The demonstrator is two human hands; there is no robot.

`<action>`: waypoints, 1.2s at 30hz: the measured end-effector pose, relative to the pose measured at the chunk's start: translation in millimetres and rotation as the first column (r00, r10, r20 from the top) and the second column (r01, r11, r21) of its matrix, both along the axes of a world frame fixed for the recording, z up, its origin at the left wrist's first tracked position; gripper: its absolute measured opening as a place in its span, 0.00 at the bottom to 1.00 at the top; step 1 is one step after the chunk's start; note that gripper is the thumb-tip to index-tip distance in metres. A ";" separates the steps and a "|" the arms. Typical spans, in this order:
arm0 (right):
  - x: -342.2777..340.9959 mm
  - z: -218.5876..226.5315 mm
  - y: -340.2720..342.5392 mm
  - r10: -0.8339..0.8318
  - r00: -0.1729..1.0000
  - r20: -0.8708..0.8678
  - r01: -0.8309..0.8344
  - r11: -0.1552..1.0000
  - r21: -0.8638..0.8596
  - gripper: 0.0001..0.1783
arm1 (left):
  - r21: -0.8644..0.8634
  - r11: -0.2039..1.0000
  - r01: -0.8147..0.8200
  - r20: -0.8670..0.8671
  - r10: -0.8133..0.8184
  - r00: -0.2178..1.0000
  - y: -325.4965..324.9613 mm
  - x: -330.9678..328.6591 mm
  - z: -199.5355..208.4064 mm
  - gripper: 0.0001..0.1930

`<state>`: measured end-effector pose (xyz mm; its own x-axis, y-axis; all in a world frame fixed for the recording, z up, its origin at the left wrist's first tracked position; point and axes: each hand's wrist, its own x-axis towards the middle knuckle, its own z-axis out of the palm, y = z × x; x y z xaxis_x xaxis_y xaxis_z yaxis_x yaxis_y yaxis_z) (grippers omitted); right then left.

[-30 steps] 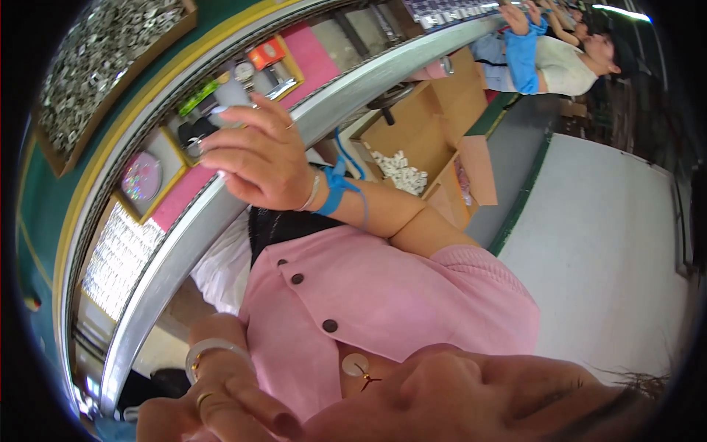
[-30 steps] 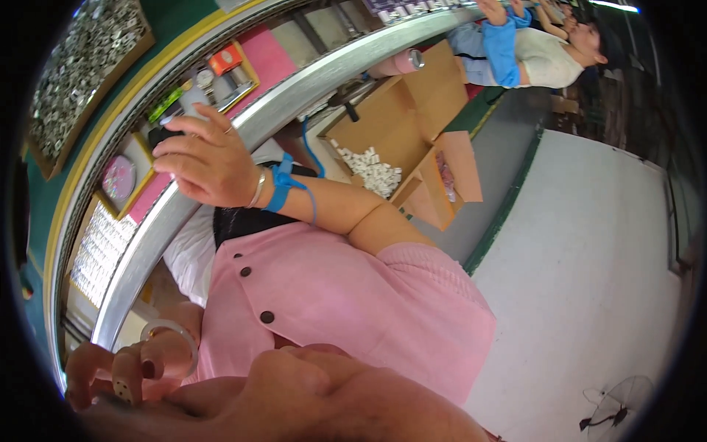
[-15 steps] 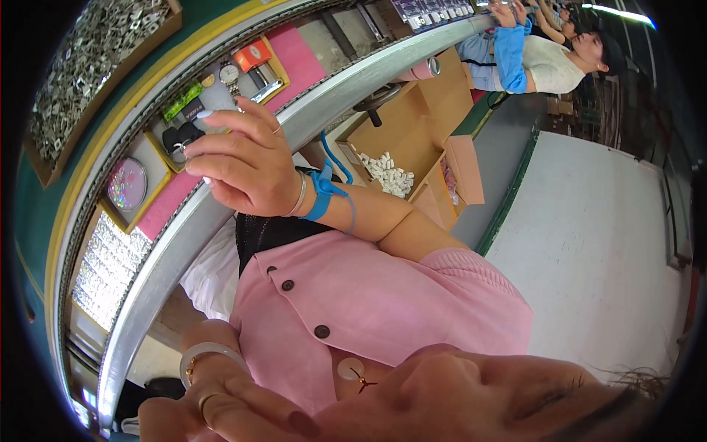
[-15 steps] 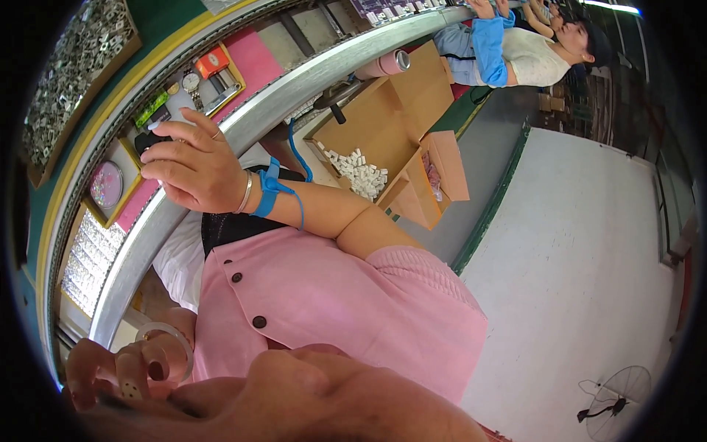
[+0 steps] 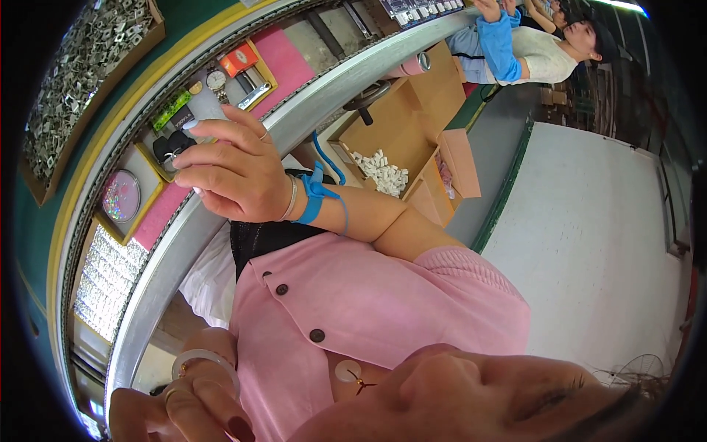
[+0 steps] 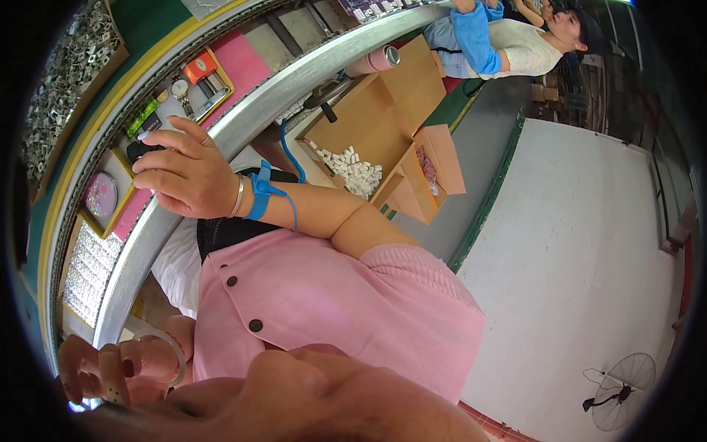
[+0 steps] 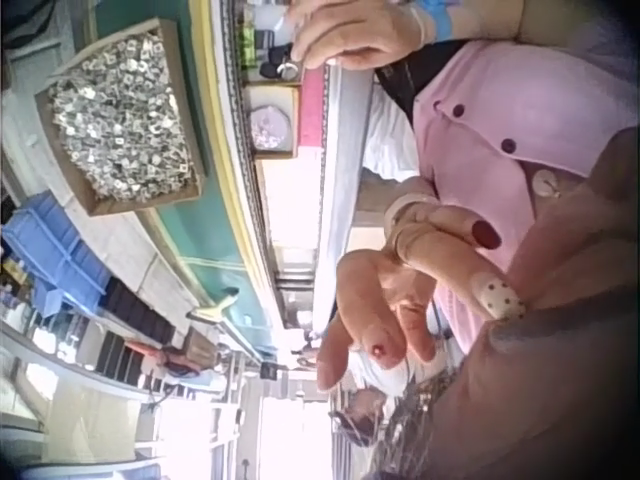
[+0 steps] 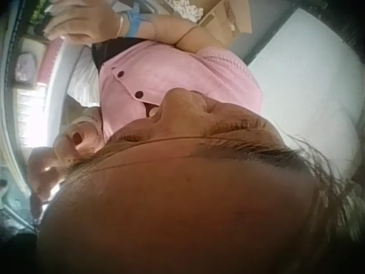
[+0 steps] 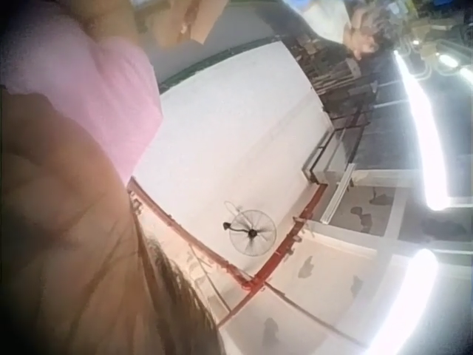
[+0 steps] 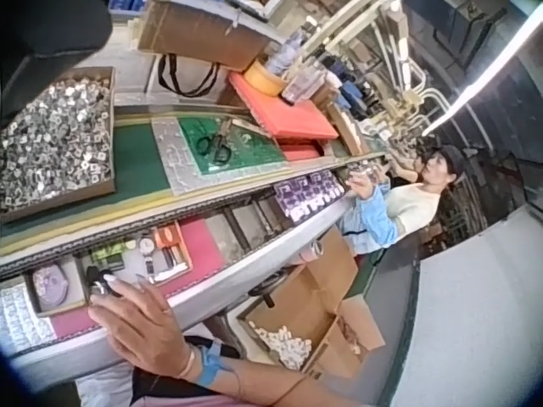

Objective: The person assembles components onto printed circuit boards by hand, taking white plastic components and metal brackets from a shipping carton and attaching them to the boards as they move along a conveyor belt.

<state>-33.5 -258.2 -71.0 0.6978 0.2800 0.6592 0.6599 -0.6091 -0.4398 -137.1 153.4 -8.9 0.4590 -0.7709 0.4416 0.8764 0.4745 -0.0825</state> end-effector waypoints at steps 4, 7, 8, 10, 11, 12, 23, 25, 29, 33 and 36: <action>-3.8 -11.4 14.1 0.059 0.998 -0.006 -0.059 0.998 0.006 0.09 | -0.002 1.000 0.010 -0.035 -0.010 0.999 -133.5 49.8 34.7 0.32; -1.6 -5.0 5.0 0.029 1.000 0.002 -0.029 0.999 -0.017 0.09 | 0.007 0.999 0.053 -0.058 -0.053 0.997 -158.2 65.4 48.6 0.34; -1.6 -4.7 6.8 0.033 0.999 0.010 -0.033 0.999 -0.017 0.09 | 0.011 0.999 0.051 -0.068 -0.050 0.996 -151.1 72.7 51.1 0.34; -2.3 -4.1 7.1 0.047 0.999 0.007 -0.047 0.999 -0.023 0.09 | 0.013 0.998 0.064 -0.082 -0.063 0.995 -159.4 68.8 51.1 0.35; -2.4 -5.0 6.5 0.037 0.999 0.014 -0.036 0.999 -0.035 0.09 | 0.012 0.998 0.061 -0.085 -0.060 0.995 -161.6 66.3 48.5 0.35; -2.8 -6.9 6.5 0.039 0.999 0.013 -0.038 0.998 -0.040 0.09 | 0.055 0.989 -0.134 -0.025 0.135 0.990 -169.1 61.7 44.1 0.34; -3.2 -7.5 9.2 0.022 1.000 0.006 -0.021 0.999 -0.045 0.08 | 0.099 0.435 -0.895 0.226 0.866 0.446 -237.2 38.2 40.4 0.30; -2.1 -6.9 10.7 0.030 0.999 0.014 -0.030 0.999 -0.027 0.10 | 0.108 0.439 -0.892 0.230 0.862 0.452 -239.9 39.6 41.6 0.32; 1.1 -8.8 9.0 0.072 0.997 -0.006 -0.072 0.997 -0.017 0.13 | -0.063 0.567 -0.821 0.239 0.808 0.539 -227.2 53.5 28.5 0.37; -4.3 -5.3 7.9 0.091 0.993 -0.082 -0.099 0.989 -0.108 0.12 | 0.215 0.525 -0.824 0.318 0.760 0.567 -233.1 43.0 34.1 0.34; -2.1 3.5 0.8 0.109 0.992 -0.056 -0.116 0.982 -0.146 0.11 | 0.324 0.583 -0.745 0.234 0.713 0.661 -248.4 48.8 23.0 0.36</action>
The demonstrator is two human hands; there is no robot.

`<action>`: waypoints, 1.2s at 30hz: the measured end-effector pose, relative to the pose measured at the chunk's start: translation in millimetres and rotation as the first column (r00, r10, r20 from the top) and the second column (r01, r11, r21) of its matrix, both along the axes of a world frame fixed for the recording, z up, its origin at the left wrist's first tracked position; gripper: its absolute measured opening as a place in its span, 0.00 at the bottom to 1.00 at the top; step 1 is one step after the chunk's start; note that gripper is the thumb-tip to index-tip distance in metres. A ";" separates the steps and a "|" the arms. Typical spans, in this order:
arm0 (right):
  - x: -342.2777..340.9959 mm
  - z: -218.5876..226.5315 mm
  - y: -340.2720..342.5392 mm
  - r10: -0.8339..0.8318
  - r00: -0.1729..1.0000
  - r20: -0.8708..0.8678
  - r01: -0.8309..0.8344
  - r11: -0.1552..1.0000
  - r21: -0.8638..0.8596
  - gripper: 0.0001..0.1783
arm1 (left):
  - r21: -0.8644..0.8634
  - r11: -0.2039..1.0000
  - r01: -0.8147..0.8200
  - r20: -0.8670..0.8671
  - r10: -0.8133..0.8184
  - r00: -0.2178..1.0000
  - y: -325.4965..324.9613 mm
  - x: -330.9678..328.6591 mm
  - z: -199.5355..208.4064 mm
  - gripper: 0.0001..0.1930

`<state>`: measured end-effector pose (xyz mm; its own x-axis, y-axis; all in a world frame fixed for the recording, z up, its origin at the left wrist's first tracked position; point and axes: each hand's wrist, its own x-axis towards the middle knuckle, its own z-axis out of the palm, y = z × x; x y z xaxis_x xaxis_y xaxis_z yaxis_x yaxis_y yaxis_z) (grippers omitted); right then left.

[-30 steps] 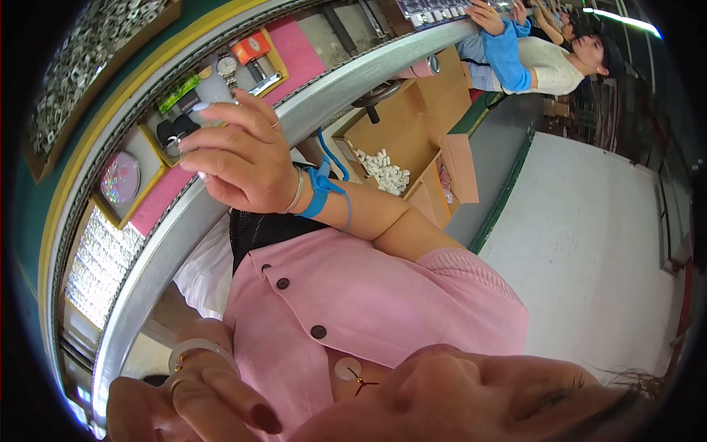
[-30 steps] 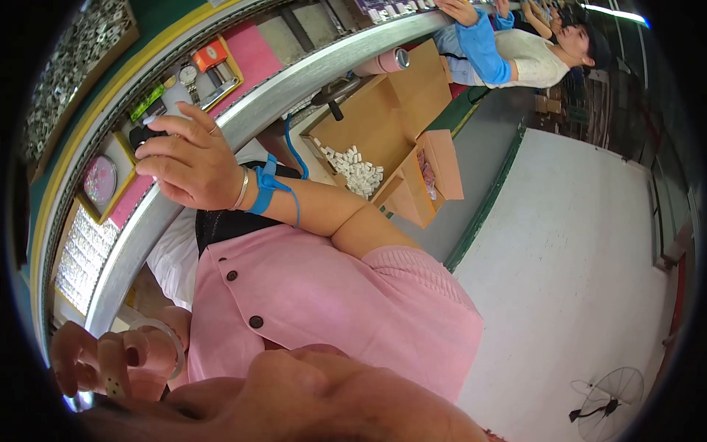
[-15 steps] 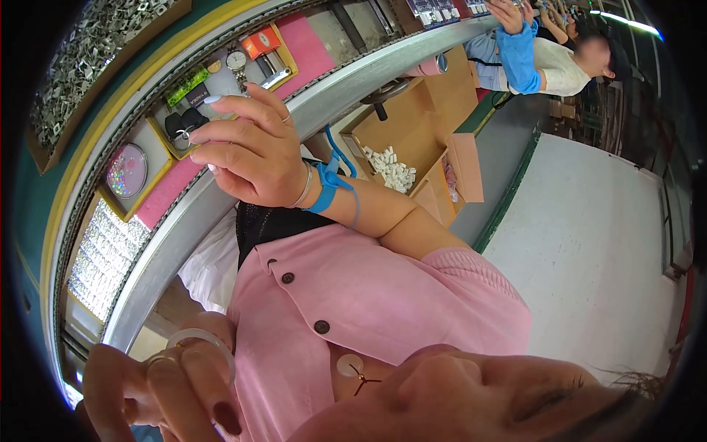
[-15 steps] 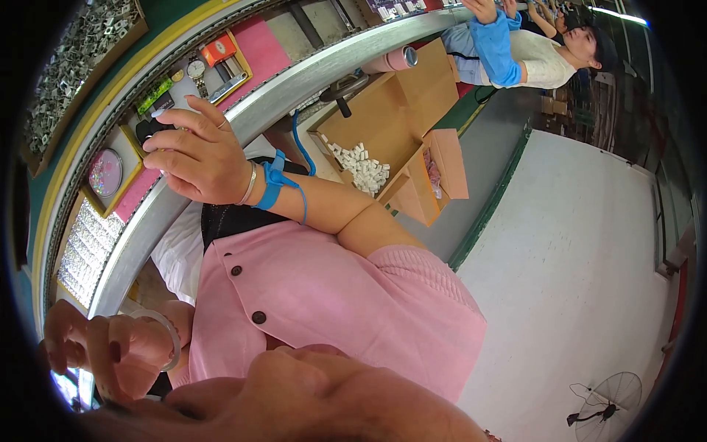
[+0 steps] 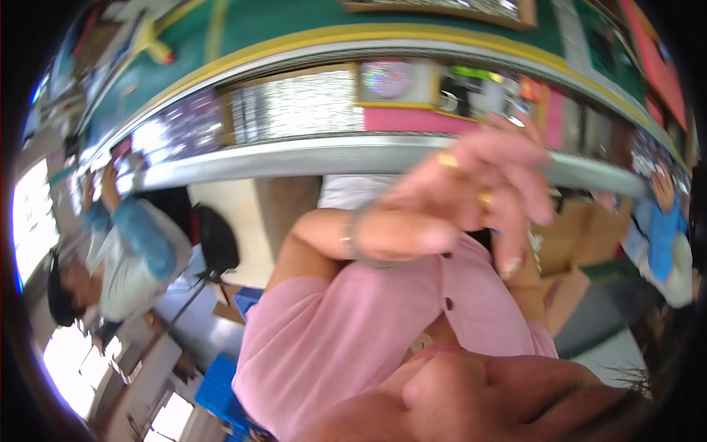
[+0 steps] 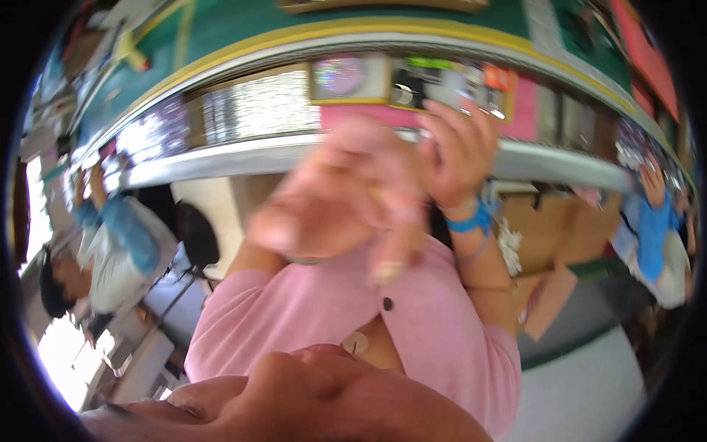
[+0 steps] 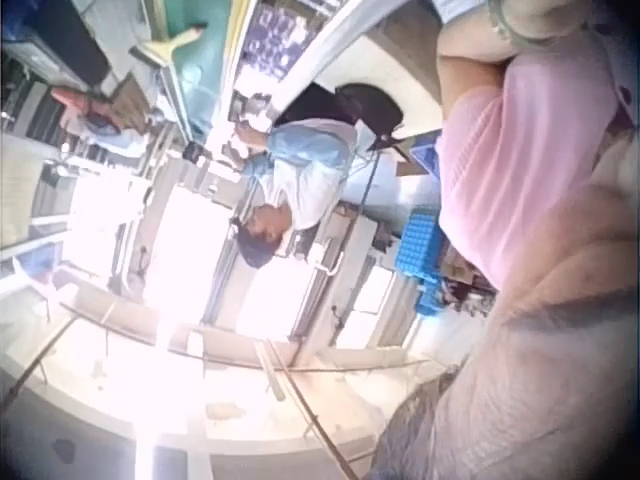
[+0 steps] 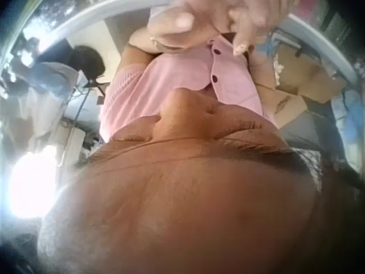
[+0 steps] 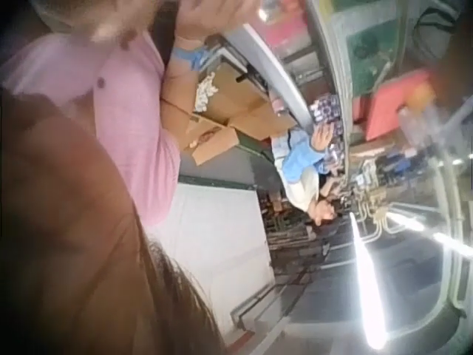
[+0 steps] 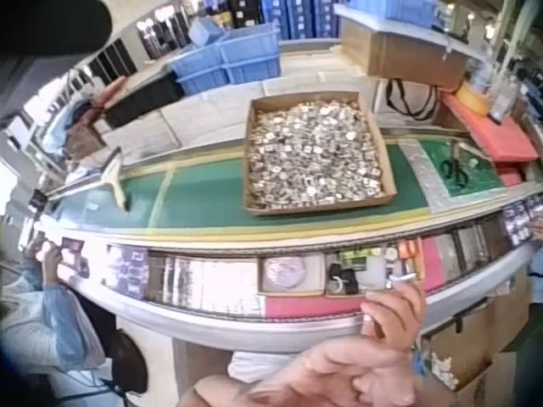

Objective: The person assembles components onto printed circuit boards by hand, taking white plastic components and metal brackets from a shipping carton and attaching them to the boards as they move along a conveyor belt.

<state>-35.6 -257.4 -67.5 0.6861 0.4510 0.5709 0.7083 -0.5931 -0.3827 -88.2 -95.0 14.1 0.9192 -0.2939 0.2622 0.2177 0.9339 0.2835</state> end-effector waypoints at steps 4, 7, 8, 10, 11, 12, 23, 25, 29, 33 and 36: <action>-14.6 8.4 23.9 -0.048 0.998 -0.039 0.047 0.999 -0.015 0.09 | 0.045 0.998 0.037 0.041 -0.039 0.998 -7.1 -13.7 -19.1 0.28; -5.0 -3.6 9.5 0.002 1.000 0.008 -0.002 1.000 0.002 0.10 | 0.179 0.983 0.051 0.051 -0.061 0.997 0.6 -12.3 -23.0 0.23; -4.2 -2.6 9.4 0.003 1.000 0.005 -0.003 0.999 0.053 0.11 | 0.274 0.961 -0.017 0.021 0.012 1.000 10.3 -13.8 -24.5 0.25; -6.4 -1.3 7.5 -0.001 1.000 0.006 0.001 0.998 0.059 0.12 | 0.483 0.861 -0.158 -0.002 0.182 0.983 34.3 -19.5 -27.1 0.28; -6.3 0.4 5.0 -0.026 1.000 0.006 0.026 0.999 0.039 0.12 | 0.552 0.798 -0.243 -0.002 0.293 0.956 44.7 -21.3 -32.6 0.28; -8.3 1.6 6.3 -0.027 1.000 0.012 0.026 0.999 0.042 0.13 | 0.598 0.733 -0.323 0.024 0.386 0.922 58.5 -27.2 -41.1 0.27; -3.4 -2.2 20.2 0.103 0.995 -0.012 -0.099 0.979 0.176 0.16 | 0.689 0.534 -0.490 0.068 0.625 0.778 110.4 -43.5 -71.0 0.19; -7.1 -2.9 25.9 0.097 0.995 -0.028 -0.090 0.978 0.190 0.16 | 0.922 0.086 -0.379 0.221 0.686 0.693 81.2 -42.0 -68.9 0.20; -9.8 -3.2 19.7 0.057 0.998 -0.039 -0.050 0.984 0.172 0.14 | 0.483 -0.705 -0.519 0.806 0.126 0.579 58.0 -28.8 -86.3 0.23; -11.4 -4.4 16.9 0.061 0.997 -0.040 -0.054 0.986 0.158 0.14 | 0.405 -0.743 -0.533 0.824 0.043 0.565 48.5 -28.2 -80.9 0.24; -11.4 -1.6 16.5 0.070 0.997 -0.032 -0.064 0.984 0.167 0.14 | 0.456 -0.721 -0.522 0.809 0.090 0.581 47.4 -28.9 -78.6 0.24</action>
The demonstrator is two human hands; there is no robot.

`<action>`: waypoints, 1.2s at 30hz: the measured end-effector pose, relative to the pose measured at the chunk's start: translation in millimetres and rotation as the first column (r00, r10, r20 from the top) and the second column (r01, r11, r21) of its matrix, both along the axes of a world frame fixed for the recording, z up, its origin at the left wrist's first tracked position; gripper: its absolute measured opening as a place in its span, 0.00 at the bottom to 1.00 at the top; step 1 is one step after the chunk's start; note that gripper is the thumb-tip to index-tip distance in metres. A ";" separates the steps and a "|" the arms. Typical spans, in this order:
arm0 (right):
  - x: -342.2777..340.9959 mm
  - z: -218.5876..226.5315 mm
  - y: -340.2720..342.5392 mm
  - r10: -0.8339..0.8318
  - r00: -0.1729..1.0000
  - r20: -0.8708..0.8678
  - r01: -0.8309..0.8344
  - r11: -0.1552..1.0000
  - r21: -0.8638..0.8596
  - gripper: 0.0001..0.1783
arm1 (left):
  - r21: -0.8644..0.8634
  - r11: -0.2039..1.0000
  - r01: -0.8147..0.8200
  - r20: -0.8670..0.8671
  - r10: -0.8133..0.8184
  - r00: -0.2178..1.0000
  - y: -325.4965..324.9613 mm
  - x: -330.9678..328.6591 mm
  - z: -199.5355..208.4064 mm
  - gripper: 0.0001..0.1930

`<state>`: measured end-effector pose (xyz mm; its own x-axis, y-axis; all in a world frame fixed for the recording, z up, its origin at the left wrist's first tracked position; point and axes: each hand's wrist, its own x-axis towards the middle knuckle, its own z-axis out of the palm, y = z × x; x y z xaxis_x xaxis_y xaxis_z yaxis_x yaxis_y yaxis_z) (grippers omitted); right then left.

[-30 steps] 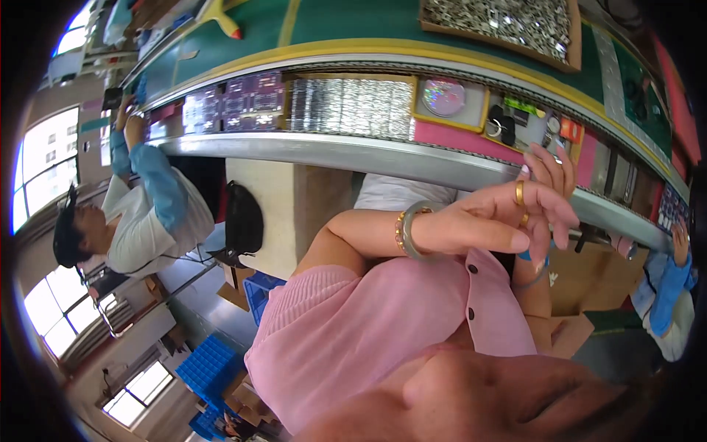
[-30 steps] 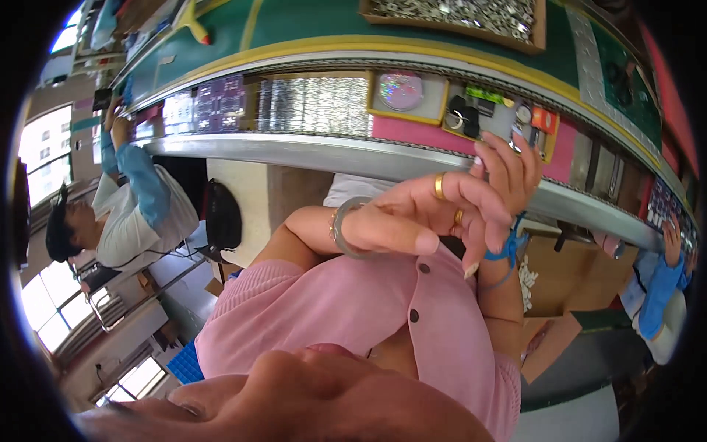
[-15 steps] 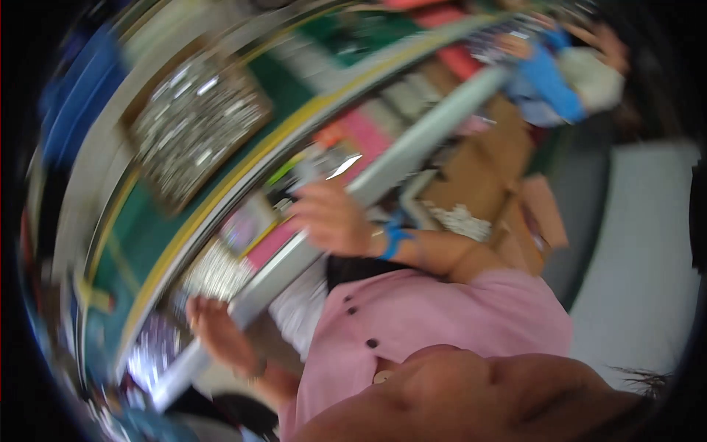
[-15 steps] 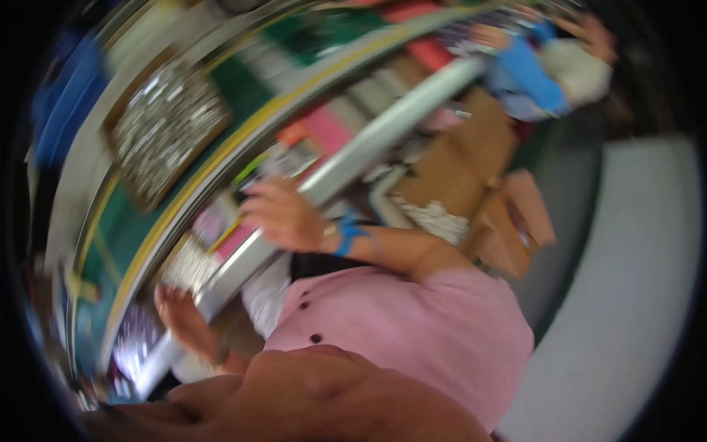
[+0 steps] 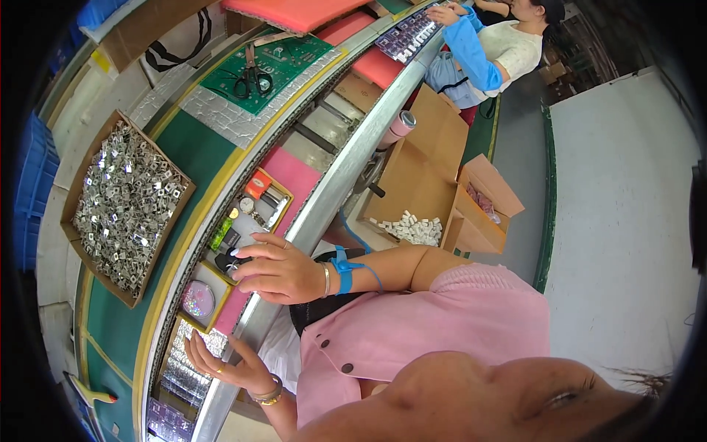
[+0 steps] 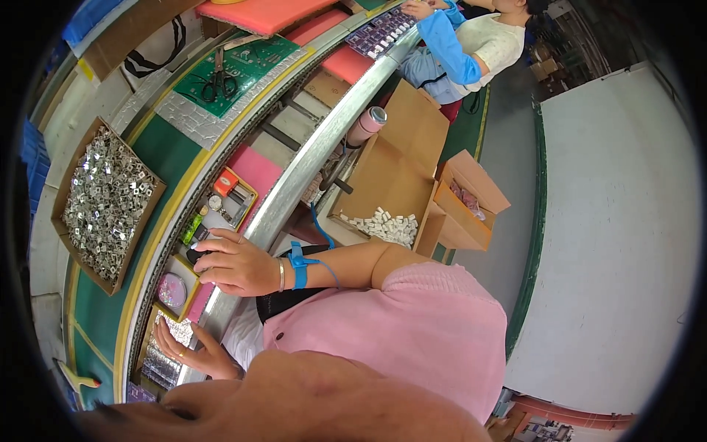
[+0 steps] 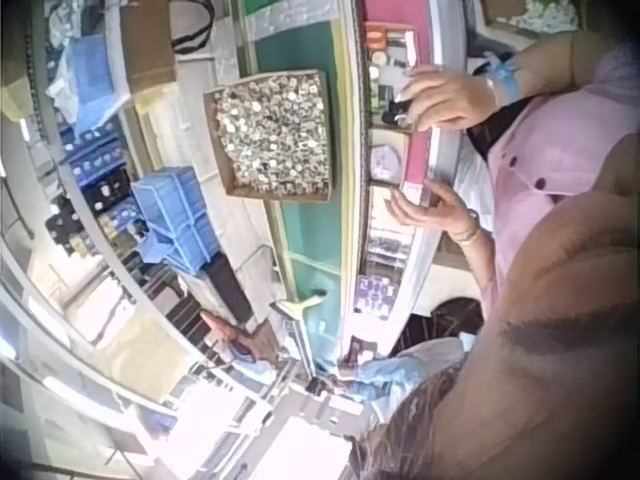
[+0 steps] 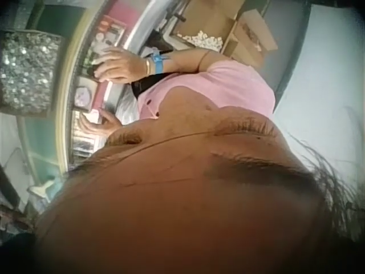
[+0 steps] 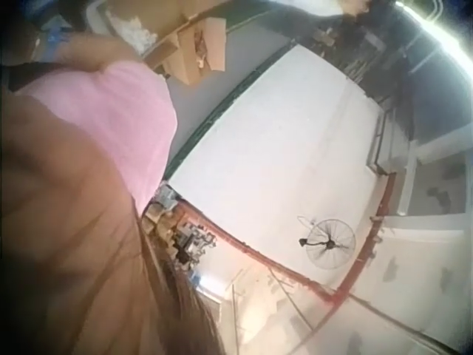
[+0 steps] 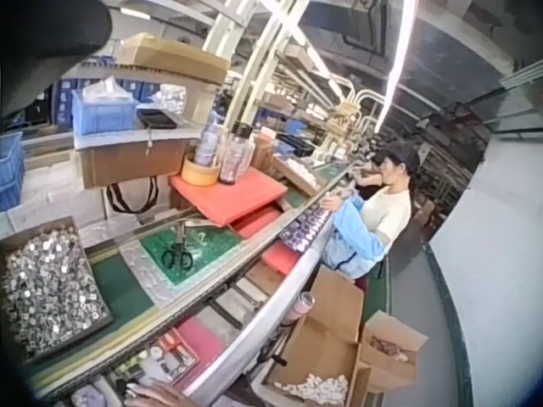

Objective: The person assembles components onto printed circuit boards by hand, taking white plastic components and metal brackets from a shipping carton and attaching them to the boards as they move along a conveyor belt.

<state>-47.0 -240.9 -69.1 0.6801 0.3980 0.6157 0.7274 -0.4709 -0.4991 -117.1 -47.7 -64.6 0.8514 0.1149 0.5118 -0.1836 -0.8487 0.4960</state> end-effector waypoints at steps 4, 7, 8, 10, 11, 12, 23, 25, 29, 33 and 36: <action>1.8 0.1 -1.3 0.002 1.000 -0.023 -0.002 1.000 -0.008 0.13 | -0.023 1.000 -0.006 -0.011 0.006 1.000 1.5 3.7 1.2 0.24; 2.7 -2.5 2.3 0.000 1.000 0.004 0.000 1.000 -0.006 0.14 | -0.016 1.000 -0.008 -0.010 0.008 1.000 4.1 3.3 2.8 0.23; 2.4 -2.0 3.4 0.010 1.000 -0.003 -0.010 1.000 0.002 0.14 | 0.004 1.000 -0.015 -0.012 0.015 1.000 5.0 1.1 4.6 0.23; 1.8 0.5 4.6 0.033 0.999 0.026 -0.033 0.999 0.002 0.14 | 0.037 0.999 -0.030 0.006 0.030 1.000 5.9 -2.0 3.2 0.23; 1.2 -0.1 5.6 0.038 0.999 0.010 -0.038 0.999 0.001 0.13 | 0.064 0.997 -0.045 0.028 0.043 0.999 6.9 -5.9 1.4 0.23; 1.0 1.7 3.0 0.023 1.000 0.018 -0.023 0.999 -0.027 0.15 | 0.073 0.995 -0.067 0.007 0.066 0.998 4.3 -5.9 0.7 0.22; 5.9 16.5 7.6 -0.183 0.969 -0.168 0.140 0.961 -0.240 0.33 | 0.090 0.992 -0.089 0.092 0.081 0.993 -7.9 4.0 5.5 0.28; 7.6 9.2 12.4 -0.212 0.964 -0.164 0.149 0.932 -0.331 0.42 | 0.068 0.996 -0.066 0.057 0.062 0.996 -7.6 8.9 6.2 0.30; 11.7 6.1 17.4 -0.230 0.957 -0.176 0.152 0.916 -0.371 0.45 | 0.121 0.988 -0.095 -0.115 0.109 0.987 -7.0 15.8 13.0 0.35; 16.0 5.4 23.4 -0.217 0.961 -0.172 0.124 0.892 -0.434 0.46 | 0.176 0.975 -0.135 -0.188 0.168 0.968 -1.5 12.6 13.4 0.42; 13.2 2.6 21.5 -0.242 0.959 -0.145 0.157 0.883 -0.442 0.44 | 0.082 0.989 -0.125 -0.188 0.139 0.972 -1.4 11.1 -1.5 0.43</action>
<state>-33.9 -219.4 -66.5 0.8593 0.4337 0.2711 0.5070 -0.7924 -0.3392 -106.0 -49.1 -66.1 0.9143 0.2031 0.3503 0.0258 -0.8926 0.4502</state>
